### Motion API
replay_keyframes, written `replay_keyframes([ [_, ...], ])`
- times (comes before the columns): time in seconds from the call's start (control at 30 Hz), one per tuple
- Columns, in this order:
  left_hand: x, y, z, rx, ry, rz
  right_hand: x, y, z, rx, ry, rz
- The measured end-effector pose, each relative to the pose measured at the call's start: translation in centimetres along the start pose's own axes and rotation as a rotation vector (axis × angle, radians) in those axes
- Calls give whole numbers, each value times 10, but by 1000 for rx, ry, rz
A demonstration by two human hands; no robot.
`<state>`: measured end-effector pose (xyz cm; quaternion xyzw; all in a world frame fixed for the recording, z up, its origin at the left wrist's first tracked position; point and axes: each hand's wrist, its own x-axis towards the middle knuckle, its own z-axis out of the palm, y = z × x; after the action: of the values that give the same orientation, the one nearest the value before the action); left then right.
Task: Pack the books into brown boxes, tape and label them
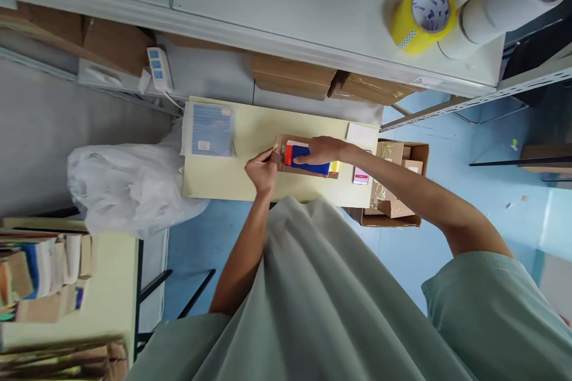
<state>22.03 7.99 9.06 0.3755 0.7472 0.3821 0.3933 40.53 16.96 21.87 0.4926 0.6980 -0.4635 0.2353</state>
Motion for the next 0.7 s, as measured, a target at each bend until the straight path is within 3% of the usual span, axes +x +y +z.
replay_keyframes([
  [0.13, 5, 0, -15, 30, 78, 29, -33, 19, -8, 86, -60, -1],
  [0.37, 19, -19, -58, 158, 137, 43, -101, 97, -17, 228, -303, 133],
  [0.5, 17, -25, -58, 175, 171, 40, -107, 120, -3, 261, -297, 90],
  [0.7, 17, -24, -56, 194, 174, 30, -107, 130, 16, 416, -319, 56],
])
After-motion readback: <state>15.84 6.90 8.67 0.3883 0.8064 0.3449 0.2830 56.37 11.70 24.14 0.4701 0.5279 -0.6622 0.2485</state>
